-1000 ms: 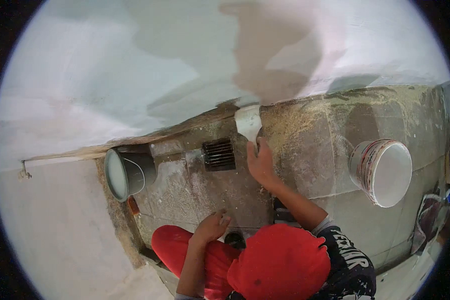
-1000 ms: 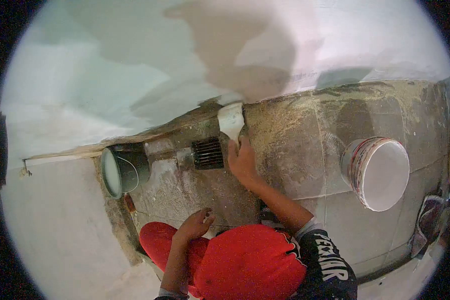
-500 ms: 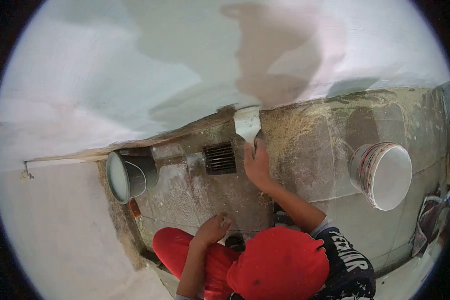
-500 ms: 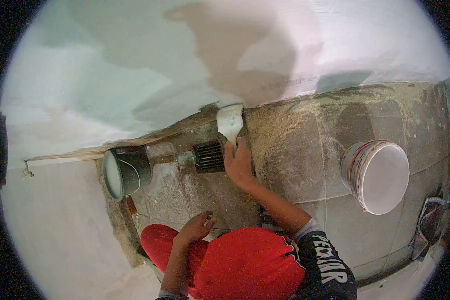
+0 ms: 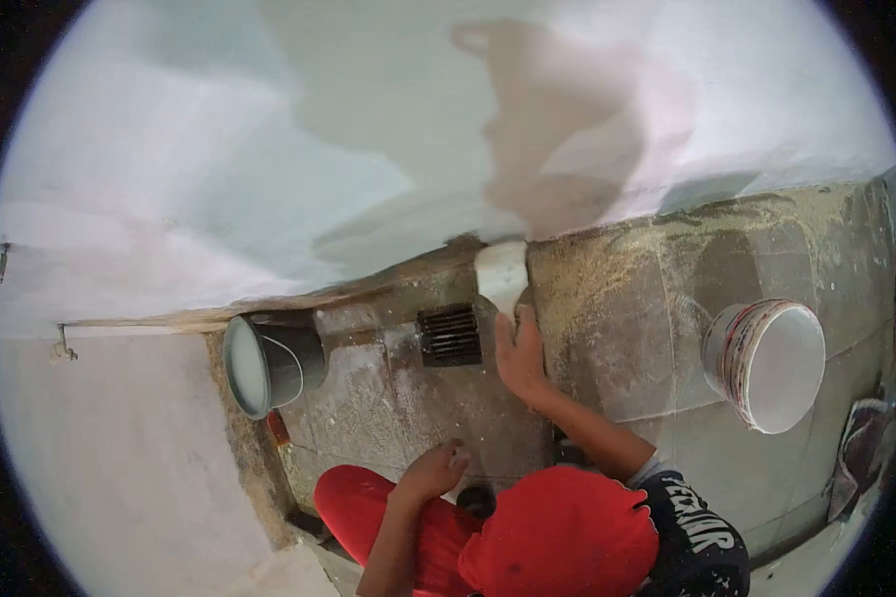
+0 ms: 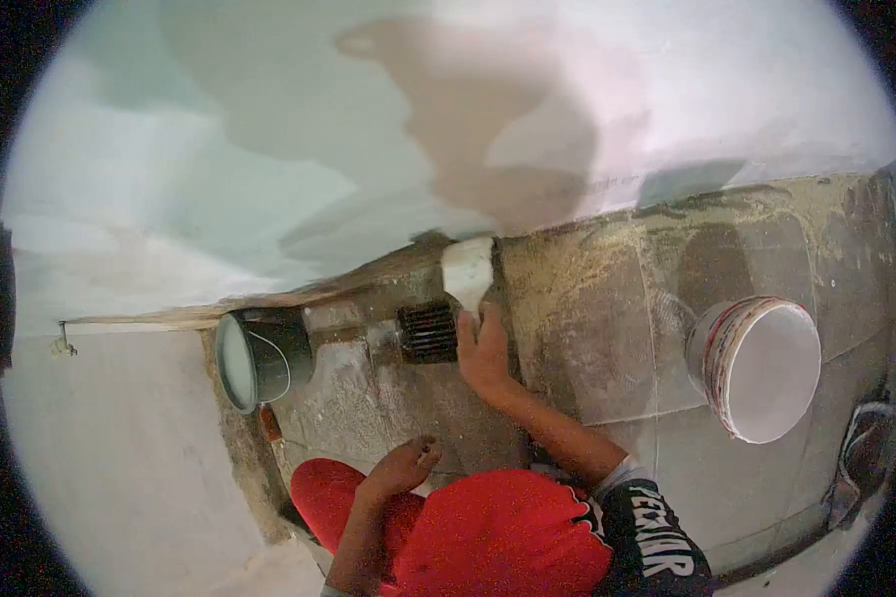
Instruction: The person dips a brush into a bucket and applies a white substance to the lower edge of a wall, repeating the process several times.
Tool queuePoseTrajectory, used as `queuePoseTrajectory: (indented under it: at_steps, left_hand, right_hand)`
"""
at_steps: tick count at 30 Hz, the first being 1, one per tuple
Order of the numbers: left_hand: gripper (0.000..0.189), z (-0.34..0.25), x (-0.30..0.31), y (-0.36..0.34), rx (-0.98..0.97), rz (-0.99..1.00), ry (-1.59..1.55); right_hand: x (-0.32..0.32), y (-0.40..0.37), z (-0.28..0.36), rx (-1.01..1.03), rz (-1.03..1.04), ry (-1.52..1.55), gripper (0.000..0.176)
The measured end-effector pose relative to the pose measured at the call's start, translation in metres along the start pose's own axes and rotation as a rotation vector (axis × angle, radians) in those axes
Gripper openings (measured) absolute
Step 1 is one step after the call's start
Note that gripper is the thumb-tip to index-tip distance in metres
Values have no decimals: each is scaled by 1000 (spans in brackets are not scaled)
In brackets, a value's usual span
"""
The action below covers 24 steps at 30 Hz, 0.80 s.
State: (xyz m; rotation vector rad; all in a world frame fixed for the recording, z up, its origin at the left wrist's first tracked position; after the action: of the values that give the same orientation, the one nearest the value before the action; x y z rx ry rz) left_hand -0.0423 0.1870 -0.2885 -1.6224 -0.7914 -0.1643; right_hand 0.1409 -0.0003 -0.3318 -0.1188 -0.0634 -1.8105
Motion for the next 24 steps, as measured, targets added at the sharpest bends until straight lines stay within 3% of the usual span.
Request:
queuePoseTrajectory:
  at_steps: [2,6,9,13,15,17,19,22,24]
  left_hand:
    - [55,1,-4,2,24,48,53]
    - [56,11,-11,11,-6,49,61]
    - [56,7,-11,13,3,69,34]
    - [57,11,-14,15,18,96,57]
    - [57,12,-14,19,11,86,63]
    - [57,6,-13,20,-39,84,80]
    - [57,4,-14,21,-24,96,38]
    - [57,-2,-9,22,-10,84,14]
    - [56,-6,-4,30,-18,56,25]
  right_hand:
    - [1,14,-11,-196,89,16,32]
    - [-4,35,28,-131,155,53,31]
    - [-3,10,62,-61,219,298,28]
    - [-13,-11,29,-177,254,300,30]
    - [-16,-11,-7,-188,131,199,30]
    - [-15,13,-12,-191,143,126,30]
    - [-9,27,-1,-197,155,48,30]
    - [2,22,41,-23,192,119,34]
    - [-8,1,44,-3,415,196,32]
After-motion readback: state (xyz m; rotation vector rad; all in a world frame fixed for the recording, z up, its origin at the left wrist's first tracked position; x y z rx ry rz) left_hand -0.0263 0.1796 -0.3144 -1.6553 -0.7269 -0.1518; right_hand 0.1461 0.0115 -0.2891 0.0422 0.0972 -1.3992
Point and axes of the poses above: each hand's wrist, its own y-axis towards the middle knuckle, its own x-axis out of the back of the hand, z = x × y, the point moved 9 cm from there along y, towards the middle knuckle, and after that the axes turned 2 degrees about z, right-handed, at the moved point
